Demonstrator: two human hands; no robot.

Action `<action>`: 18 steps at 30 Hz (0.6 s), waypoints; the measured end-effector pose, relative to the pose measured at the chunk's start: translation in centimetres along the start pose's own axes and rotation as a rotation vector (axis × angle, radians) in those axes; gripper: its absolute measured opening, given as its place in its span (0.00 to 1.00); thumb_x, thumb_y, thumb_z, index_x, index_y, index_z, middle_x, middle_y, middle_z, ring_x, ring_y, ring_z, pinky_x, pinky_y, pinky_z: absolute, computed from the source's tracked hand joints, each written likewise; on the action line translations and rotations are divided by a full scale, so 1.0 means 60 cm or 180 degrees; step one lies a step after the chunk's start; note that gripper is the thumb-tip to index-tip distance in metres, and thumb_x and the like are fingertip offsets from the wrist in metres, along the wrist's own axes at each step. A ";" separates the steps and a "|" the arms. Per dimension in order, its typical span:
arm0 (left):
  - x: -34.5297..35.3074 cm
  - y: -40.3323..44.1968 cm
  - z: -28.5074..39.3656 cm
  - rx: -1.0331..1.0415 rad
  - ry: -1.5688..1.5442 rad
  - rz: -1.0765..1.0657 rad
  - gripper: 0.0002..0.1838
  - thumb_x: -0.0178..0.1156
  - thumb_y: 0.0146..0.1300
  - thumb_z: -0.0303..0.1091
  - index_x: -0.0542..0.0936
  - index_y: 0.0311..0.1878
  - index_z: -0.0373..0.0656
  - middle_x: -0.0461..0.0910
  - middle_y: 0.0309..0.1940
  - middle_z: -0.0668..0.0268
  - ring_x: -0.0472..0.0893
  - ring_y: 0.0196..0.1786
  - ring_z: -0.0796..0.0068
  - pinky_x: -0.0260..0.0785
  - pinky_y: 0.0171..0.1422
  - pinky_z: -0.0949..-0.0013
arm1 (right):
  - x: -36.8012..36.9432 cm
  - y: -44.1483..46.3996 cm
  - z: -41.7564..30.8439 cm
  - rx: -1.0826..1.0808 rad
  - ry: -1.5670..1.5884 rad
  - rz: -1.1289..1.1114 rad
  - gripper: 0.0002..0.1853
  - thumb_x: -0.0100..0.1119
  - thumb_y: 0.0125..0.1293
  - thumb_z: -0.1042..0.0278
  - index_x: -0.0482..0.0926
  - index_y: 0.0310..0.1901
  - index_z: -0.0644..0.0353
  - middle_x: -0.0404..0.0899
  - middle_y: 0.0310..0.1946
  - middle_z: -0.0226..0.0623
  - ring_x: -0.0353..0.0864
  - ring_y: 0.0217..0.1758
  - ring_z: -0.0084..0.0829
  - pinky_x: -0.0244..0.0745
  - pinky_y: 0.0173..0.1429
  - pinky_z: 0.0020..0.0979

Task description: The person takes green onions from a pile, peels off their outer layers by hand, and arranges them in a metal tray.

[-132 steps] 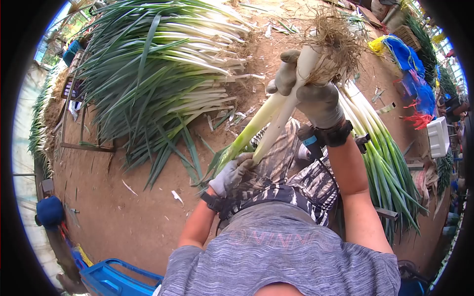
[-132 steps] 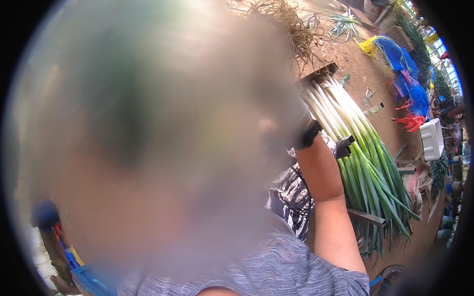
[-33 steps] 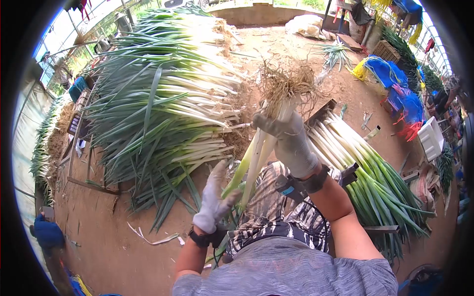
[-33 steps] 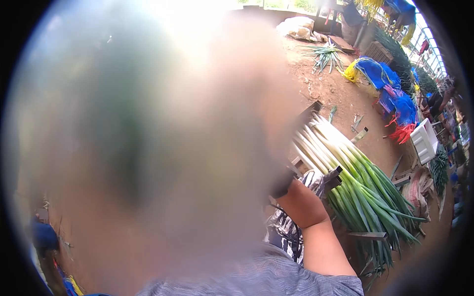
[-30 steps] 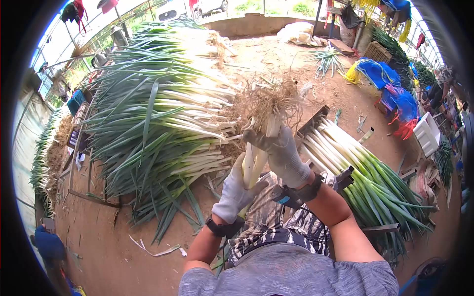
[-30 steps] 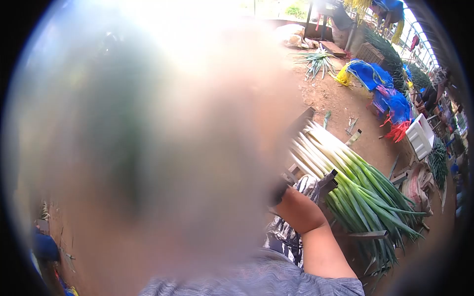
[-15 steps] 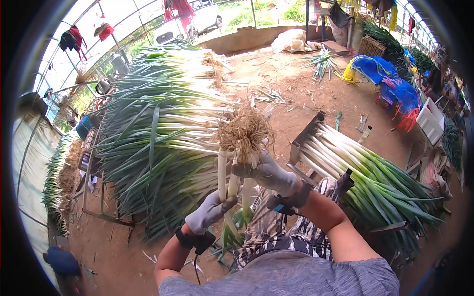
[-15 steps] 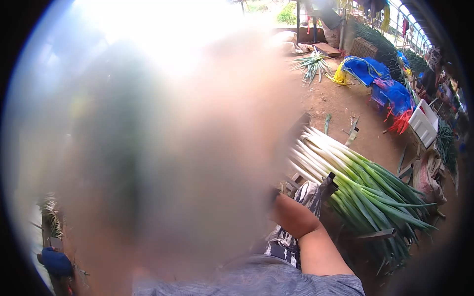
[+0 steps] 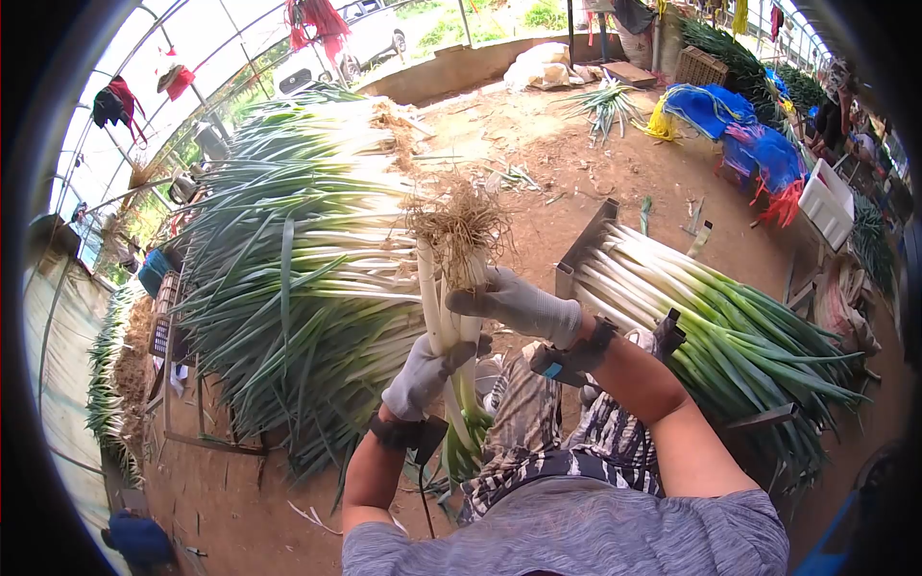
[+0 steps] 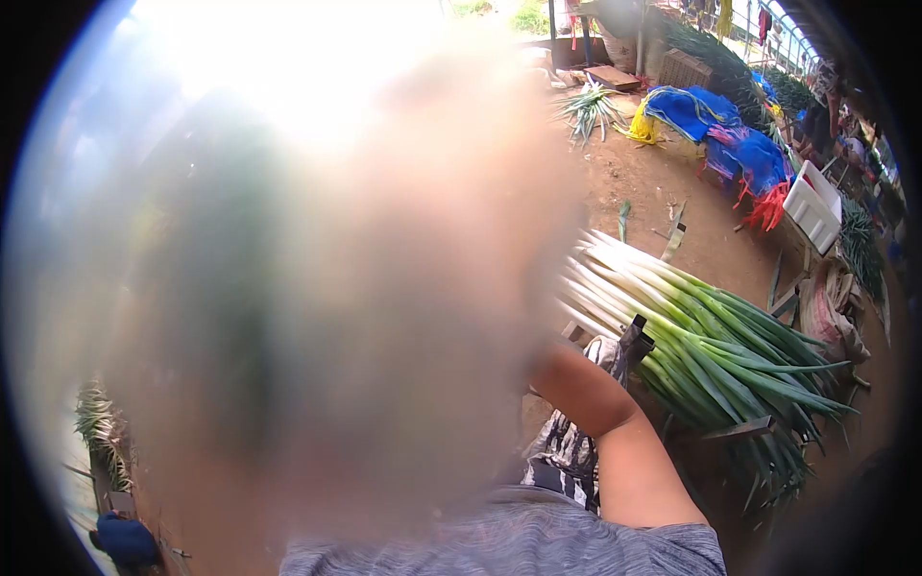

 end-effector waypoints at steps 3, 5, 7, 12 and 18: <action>0.001 -0.003 0.009 0.0125 -0.0089 0.0074 0.22 0.64 0.61 0.43 0.77 0.52 0.37 0.81 0.43 0.65 0.78 0.46 0.75 0.70 0.51 0.71 | -0.010 -0.014 -0.007 -0.0030 -0.0140 0.0042 0.21 0.56 0.68 0.53 0.76 0.51 0.65 0.78 0.41 0.28 0.73 0.46 0.17 0.71 0.50 0.25; -0.020 0.001 0.004 0.0131 0.0095 0.0243 0.21 0.65 0.60 0.42 0.77 0.51 0.37 0.81 0.42 0.66 0.79 0.45 0.76 0.70 0.51 0.71 | -0.021 -0.021 -0.014 0.0059 -0.0385 0.0240 0.20 0.54 0.70 0.55 0.76 0.51 0.65 0.79 0.40 0.29 0.74 0.44 0.17 0.72 0.49 0.23; -0.029 0.001 0.007 0.0129 0.0124 0.0409 0.21 0.65 0.60 0.41 0.78 0.51 0.37 0.81 0.41 0.66 0.79 0.45 0.76 0.70 0.50 0.71 | -0.031 -0.032 -0.036 0.0253 -0.0838 0.0621 0.20 0.53 0.71 0.56 0.76 0.51 0.67 0.80 0.39 0.31 0.76 0.43 0.17 0.73 0.48 0.22; -0.027 -0.007 0.013 0.0152 0.0030 0.0527 0.19 0.66 0.60 0.38 0.78 0.51 0.38 0.81 0.41 0.67 0.79 0.45 0.77 0.70 0.51 0.72 | -0.008 -0.022 -0.030 -0.0521 -0.0411 0.0603 0.14 0.59 0.66 0.68 0.77 0.48 0.70 0.82 0.34 0.33 0.80 0.36 0.19 0.76 0.43 0.24; -0.016 -0.011 0.009 0.0247 -0.0302 0.0593 0.19 0.65 0.60 0.39 0.77 0.52 0.40 0.80 0.42 0.69 0.78 0.45 0.79 0.70 0.50 0.73 | 0.014 -0.027 -0.023 -0.0122 -0.0399 0.0592 0.12 0.64 0.61 0.70 0.78 0.42 0.68 0.82 0.33 0.32 0.79 0.36 0.18 0.75 0.41 0.23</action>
Point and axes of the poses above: each hand's wrist, its own y-axis towards the middle knuckle, its own x-axis out of the palm, z = x × y, the point moved 6 cm from there along y, towards the middle knuckle
